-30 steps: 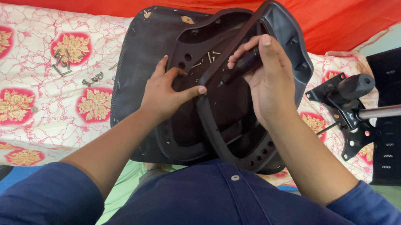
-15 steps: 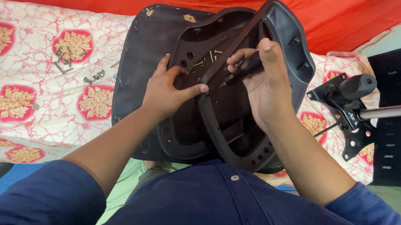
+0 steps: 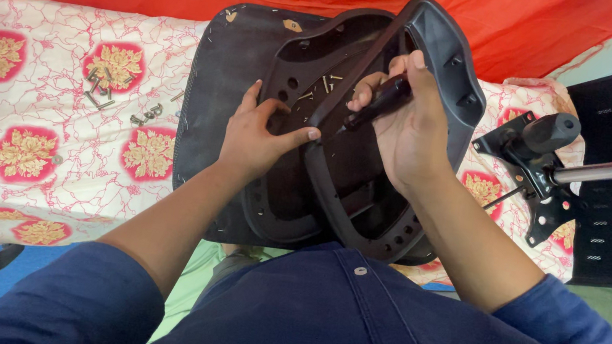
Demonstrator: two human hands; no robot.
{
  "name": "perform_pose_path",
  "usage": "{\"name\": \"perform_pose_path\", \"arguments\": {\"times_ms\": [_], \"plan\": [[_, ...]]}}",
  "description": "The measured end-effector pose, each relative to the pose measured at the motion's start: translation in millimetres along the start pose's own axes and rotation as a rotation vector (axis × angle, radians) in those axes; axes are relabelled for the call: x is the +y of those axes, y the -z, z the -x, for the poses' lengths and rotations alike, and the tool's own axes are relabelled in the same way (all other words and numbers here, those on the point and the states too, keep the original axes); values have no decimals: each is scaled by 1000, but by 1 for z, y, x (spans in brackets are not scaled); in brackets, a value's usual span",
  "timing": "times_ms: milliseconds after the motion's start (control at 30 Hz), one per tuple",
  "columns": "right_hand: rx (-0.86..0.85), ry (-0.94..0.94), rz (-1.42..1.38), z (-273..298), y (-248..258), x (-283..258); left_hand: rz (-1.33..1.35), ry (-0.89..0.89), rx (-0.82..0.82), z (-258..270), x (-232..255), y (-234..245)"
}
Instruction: The person uses a screwdriver to tighten screws into a dark plastic chair base, securing a frame component. The person holds the base with one hand and turns the screwdriver with the other, working on multiple screw holes around the base.
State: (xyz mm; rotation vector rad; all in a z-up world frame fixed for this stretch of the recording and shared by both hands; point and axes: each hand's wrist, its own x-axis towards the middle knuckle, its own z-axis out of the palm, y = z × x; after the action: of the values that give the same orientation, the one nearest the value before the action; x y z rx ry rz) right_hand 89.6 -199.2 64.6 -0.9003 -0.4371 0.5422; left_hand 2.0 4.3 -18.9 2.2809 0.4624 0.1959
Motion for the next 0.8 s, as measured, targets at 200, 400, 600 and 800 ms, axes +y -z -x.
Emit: {"name": "perform_pose_path", "arguments": {"times_ms": [200, 400, 600, 800], "plan": [[26, -25, 133, -2, 4, -2, 9, 19, -8, -1, 0, 0], [28, -52, 133, -5, 3, -4, 7, 8, -13, 0, 0, 1], [-20, -2, 168, -9, -1, -5, -2, 14, -12, 0, 1, 1], [-8, 13, 60, -5, 1, 1, 10, 44, -34, -1, 0, 1]]}}
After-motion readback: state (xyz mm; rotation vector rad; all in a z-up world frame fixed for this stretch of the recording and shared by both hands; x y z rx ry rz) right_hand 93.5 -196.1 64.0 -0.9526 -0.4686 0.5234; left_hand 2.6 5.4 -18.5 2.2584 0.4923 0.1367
